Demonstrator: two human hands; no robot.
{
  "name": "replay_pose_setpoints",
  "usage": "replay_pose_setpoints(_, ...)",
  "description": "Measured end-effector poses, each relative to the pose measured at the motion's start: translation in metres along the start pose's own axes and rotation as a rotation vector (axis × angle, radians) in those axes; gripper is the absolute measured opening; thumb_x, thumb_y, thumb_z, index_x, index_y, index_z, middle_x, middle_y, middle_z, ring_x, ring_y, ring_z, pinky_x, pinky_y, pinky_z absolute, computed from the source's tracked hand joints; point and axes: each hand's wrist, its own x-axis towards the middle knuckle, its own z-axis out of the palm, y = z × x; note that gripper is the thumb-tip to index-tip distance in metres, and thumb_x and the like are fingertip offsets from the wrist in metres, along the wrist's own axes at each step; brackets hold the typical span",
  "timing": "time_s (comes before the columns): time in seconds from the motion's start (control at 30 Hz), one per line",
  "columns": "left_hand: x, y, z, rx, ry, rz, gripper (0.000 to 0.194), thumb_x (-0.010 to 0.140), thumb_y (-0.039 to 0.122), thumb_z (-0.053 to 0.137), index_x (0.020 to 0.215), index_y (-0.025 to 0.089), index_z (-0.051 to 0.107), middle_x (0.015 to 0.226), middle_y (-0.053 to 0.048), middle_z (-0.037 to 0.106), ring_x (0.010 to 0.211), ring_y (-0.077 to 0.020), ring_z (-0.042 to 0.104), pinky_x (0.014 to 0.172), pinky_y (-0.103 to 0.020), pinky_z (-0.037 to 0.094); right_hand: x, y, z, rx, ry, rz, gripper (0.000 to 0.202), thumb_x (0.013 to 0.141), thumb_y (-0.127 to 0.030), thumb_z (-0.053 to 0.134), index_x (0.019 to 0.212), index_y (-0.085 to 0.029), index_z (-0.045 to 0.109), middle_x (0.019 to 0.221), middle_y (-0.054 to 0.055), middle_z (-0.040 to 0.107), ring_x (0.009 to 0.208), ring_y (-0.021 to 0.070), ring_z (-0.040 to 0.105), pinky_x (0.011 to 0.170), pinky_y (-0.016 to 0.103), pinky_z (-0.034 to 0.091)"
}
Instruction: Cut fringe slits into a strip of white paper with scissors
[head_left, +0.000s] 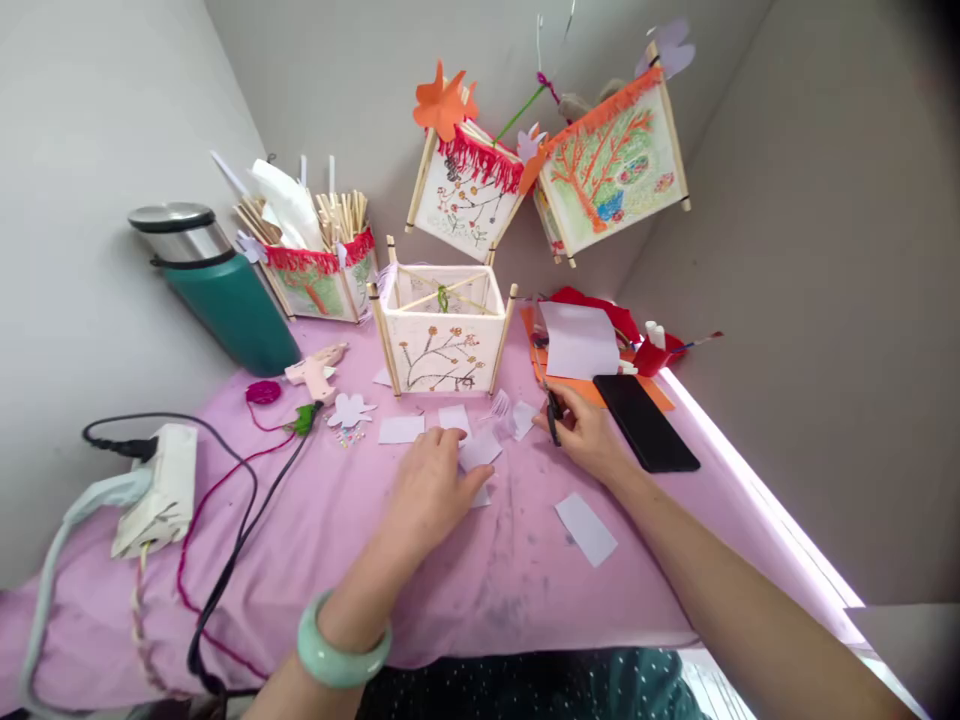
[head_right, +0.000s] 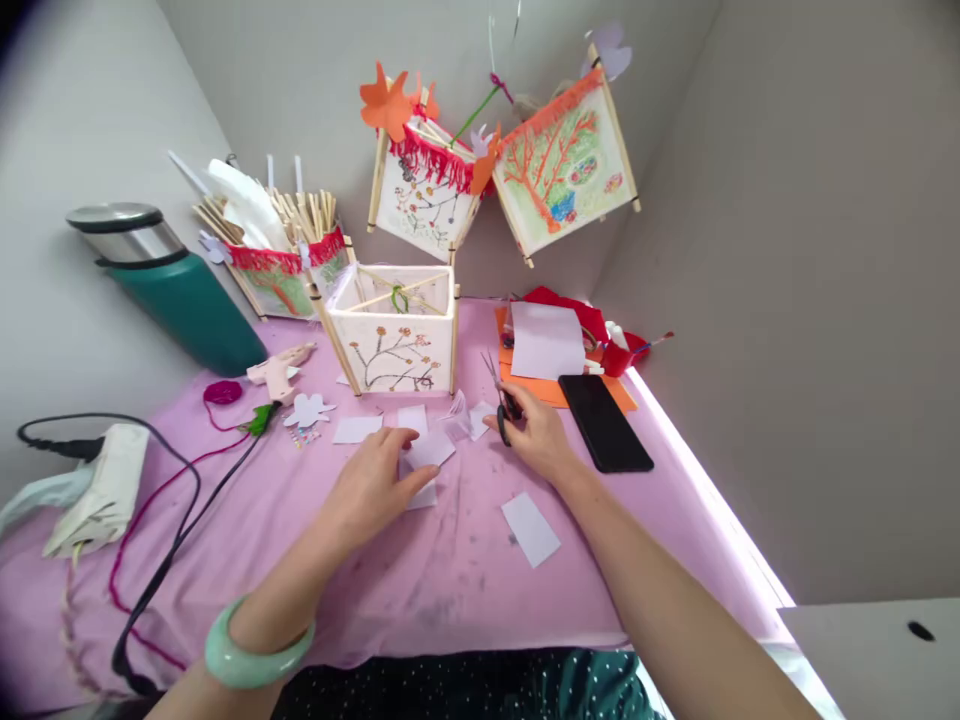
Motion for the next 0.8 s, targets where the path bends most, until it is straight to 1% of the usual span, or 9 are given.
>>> replay_pose_setpoints(0.1,0.012,0.002,0.005,-0.066,-0.022,-0.028,0.042,0.083,0.04,0.061,0.117,0.014,0.061,0.106,-0.012,0.066,0.102,-0.0287,0.059,0.083,-0.038,0.044,-0.002,0.005,0.002,0.003,-0.033,-0.001,0.048,0.084,-0.044,0.063,0.123,-0.016,0.058,0.089,0.006,0.066,0.075,0.019,0.061,0.069,0.031,0.05)
replay_pose_setpoints(0.17,0.016,0.002,0.009,-0.131,-0.023,-0.064,0.033,0.084,0.036,0.059,0.111,0.017,0.063,0.101,-0.01,0.067,0.098,-0.027,0.06,0.08,-0.037,0.043,-0.004,0.008,0.002,0.003,-0.04,0.003,0.045,0.086,-0.043,0.062,0.123,-0.017,0.058,0.089,0.006,0.066,0.076,0.0186,0.061,0.071,0.031,0.051)
replay_pose_setpoints(0.27,0.017,0.0,0.015,-0.145,-0.003,-0.074,0.015,0.083,0.029,0.057,0.091,0.019,0.066,0.087,-0.007,0.067,0.089,-0.026,0.059,0.077,-0.037,0.041,-0.007,0.007,0.001,-0.007,-0.045,0.022,0.043,0.087,-0.043,0.062,0.123,-0.019,0.058,0.089,0.005,0.066,0.074,0.0178,0.061,0.072,0.03,0.051)
replay_pose_setpoints(0.3,0.015,-0.002,0.017,-0.134,0.013,-0.062,0.013,0.084,0.028,0.056,0.083,0.02,0.065,0.08,-0.006,0.066,0.085,-0.0256,0.059,0.075,-0.037,0.041,-0.008,0.006,0.001,-0.009,-0.041,0.023,0.043,0.087,-0.043,0.062,0.122,-0.019,0.058,0.089,0.005,0.066,0.074,0.0177,0.061,0.071,0.03,0.052)
replay_pose_setpoints(0.37,0.011,-0.005,0.019,-0.173,0.057,-0.039,0.016,0.085,0.026,0.054,0.073,0.02,0.063,0.072,-0.004,0.062,0.077,-0.0237,0.057,0.071,-0.036,0.041,-0.01,0.003,0.0,-0.01,-0.049,0.048,0.042,0.088,-0.042,0.062,0.123,-0.02,0.057,0.088,0.004,0.066,0.072,0.0173,0.062,0.07,0.029,0.053)
replay_pose_setpoints(0.5,0.002,-0.014,0.02,-0.3,0.055,0.031,0.019,0.089,0.029,0.052,0.075,0.021,0.062,0.073,-0.004,0.062,0.07,-0.0202,0.056,0.065,-0.033,0.042,-0.014,-0.002,-0.003,-0.004,-0.025,0.097,0.041,0.088,-0.04,0.062,0.125,-0.022,0.056,0.087,0.004,0.066,0.068,0.0174,0.061,0.067,0.03,0.054)
replay_pose_setpoints(0.63,-0.006,-0.015,0.019,-0.266,0.029,0.197,0.017,0.092,0.02,0.047,0.081,0.02,0.059,0.077,-0.006,0.063,0.075,-0.02,0.056,0.072,-0.035,0.042,-0.02,-0.007,-0.005,-0.019,-0.063,0.091,0.039,0.087,-0.033,0.062,0.124,-0.02,0.057,0.09,0.006,0.066,0.073,0.018,0.062,0.069,0.029,0.054)
replay_pose_setpoints(0.73,-0.011,-0.011,0.019,-0.202,0.013,0.216,0.015,0.091,0.015,0.045,0.085,0.019,0.058,0.082,-0.007,0.063,0.08,-0.0206,0.056,0.077,-0.036,0.041,-0.026,-0.008,-0.004,-0.023,-0.091,0.114,0.04,0.086,-0.03,0.062,0.124,-0.019,0.056,0.092,0.006,0.065,0.08,0.0194,0.063,0.076,0.032,0.054)
replay_pose_setpoints(0.8,-0.012,-0.009,0.019,-0.168,0.011,0.21,0.015,0.092,0.014,0.043,0.087,0.018,0.058,0.084,-0.007,0.063,0.082,-0.0211,0.055,0.079,-0.037,0.041,-0.031,-0.008,-0.002,0.008,-0.09,0.152,0.041,0.086,-0.033,0.063,0.124,-0.018,0.056,0.09,0.006,0.064,0.08,0.0202,0.063,0.077,0.033,0.053)
